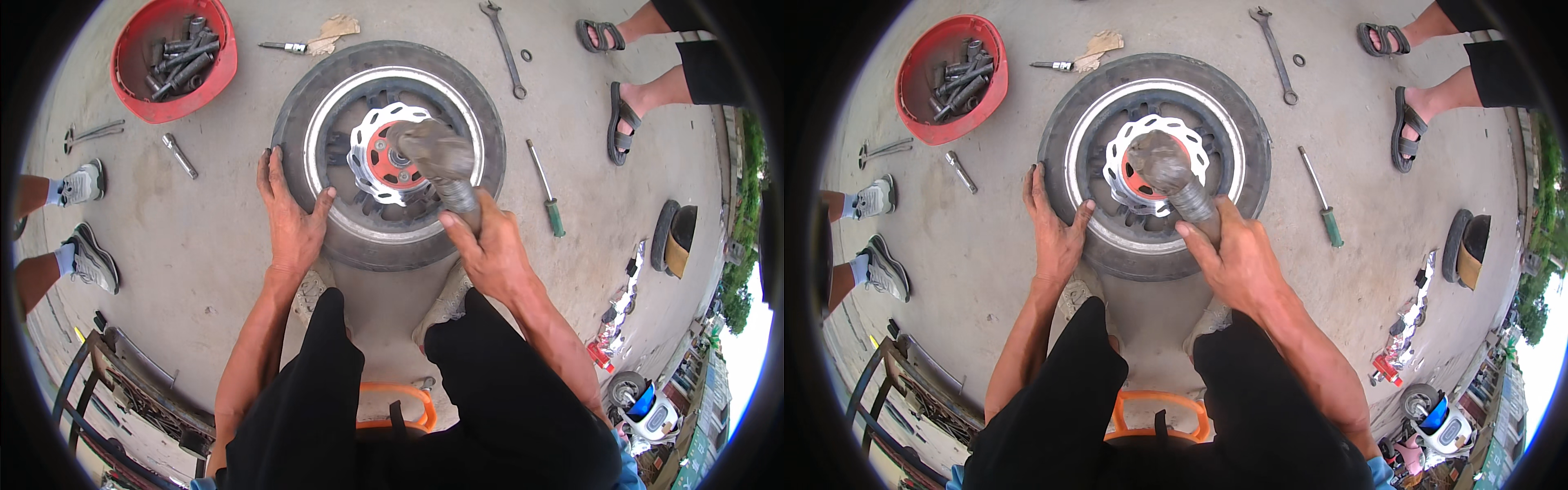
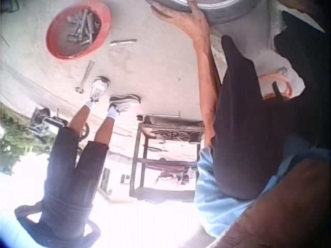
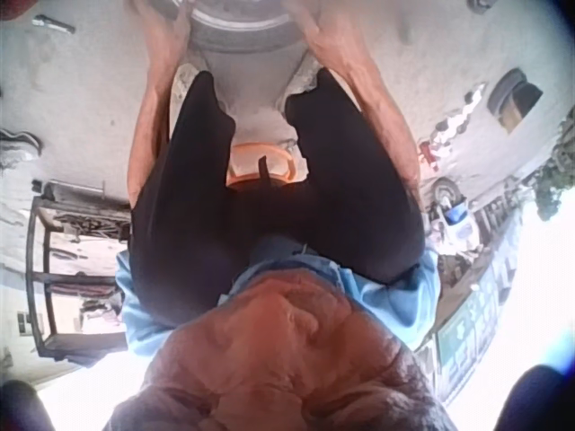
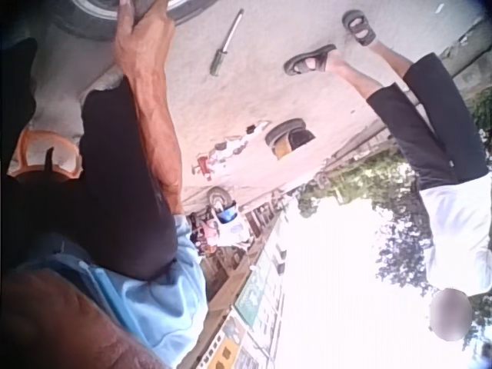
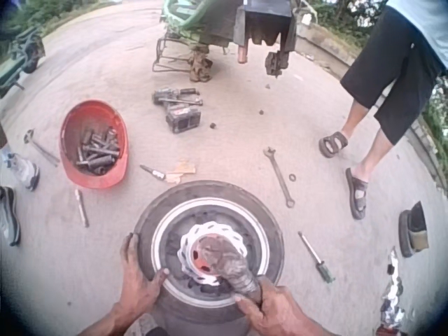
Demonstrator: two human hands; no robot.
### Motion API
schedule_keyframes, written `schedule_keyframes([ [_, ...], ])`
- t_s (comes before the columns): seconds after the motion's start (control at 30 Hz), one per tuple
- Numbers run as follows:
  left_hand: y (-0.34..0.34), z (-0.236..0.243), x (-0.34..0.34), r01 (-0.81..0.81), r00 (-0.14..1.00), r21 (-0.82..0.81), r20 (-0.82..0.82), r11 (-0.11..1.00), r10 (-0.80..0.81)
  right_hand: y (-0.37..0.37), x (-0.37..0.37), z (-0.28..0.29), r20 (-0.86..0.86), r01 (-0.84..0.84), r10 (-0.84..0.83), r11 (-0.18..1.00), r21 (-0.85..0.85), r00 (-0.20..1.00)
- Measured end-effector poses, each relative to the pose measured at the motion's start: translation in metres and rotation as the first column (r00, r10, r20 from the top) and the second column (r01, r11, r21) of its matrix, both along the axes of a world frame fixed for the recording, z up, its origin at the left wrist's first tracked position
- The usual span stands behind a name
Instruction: The person repairs a wheel by inserting components into the hub, using a hammer to seat them, and flipping the wheel to work on the brake rotor side.
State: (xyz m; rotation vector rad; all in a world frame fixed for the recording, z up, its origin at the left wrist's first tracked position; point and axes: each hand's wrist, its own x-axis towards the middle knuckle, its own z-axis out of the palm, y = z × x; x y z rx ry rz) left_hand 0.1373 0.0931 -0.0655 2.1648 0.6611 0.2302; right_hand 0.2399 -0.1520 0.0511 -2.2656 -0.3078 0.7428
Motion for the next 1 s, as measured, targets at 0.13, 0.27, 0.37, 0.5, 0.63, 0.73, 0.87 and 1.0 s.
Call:
schedule_keyframes([
  [0.13, -0.004, -0.001, 0.003, 0.015, 1.000, 0.009, -0.012, 1.000, -0.015, -0.006, 0.008, -0.027, -0.047, 0.021, -0.026, 0.995, -0.095, 0.999],
  [0.27, 0.000, -0.001, -0.001, 0.022, 1.000, 0.041, 0.000, 0.999, -0.022, 0.001, 0.010, 0.001, -0.186, 0.004, -0.027, 0.992, -0.126, 0.982],
  [0.37, 0.001, -0.002, 0.002, 0.010, 0.999, 0.052, 0.032, 0.999, -0.011, -0.002, -0.002, 0.005, -0.008, 0.027, -0.026, 0.998, 0.051, 1.000],
  [0.5, -0.004, 0.000, 0.000, 0.004, 1.000, -0.020, 0.002, 1.000, -0.004, 0.002, 0.013, -0.026, -0.096, -0.118, 0.100, 0.971, -0.207, 0.990],
  [0.63, 0.002, -0.009, -0.007, -0.018, 1.000, -0.026, 0.022, 1.000, 0.019, 0.000, 0.004, -0.032, -0.083, 0.030, -0.035, 0.998, -0.056, 0.996],
  [0.73, -0.010, -0.010, 0.000, 0.022, 0.999, 0.024, 0.044, 0.999, -0.023, -0.013, -0.002, -0.015, -0.083, 0.123, -0.121, 0.992, 0.018, 0.989],
  [0.87, 0.001, -0.008, -0.007, 0.016, 1.000, 0.032, -0.026, 0.999, -0.016, 0.007, 0.009, -0.029, -0.093, -0.063, 0.049, 0.985, -0.161, 0.994],
  [1.0, 0.004, -0.006, -0.008, 0.041, 0.999, 0.030, -0.011, 0.999, -0.041, -0.006, -0.007, -0.056, 0.008, 0.122, -0.127, 0.967, 0.223, 0.992],
])
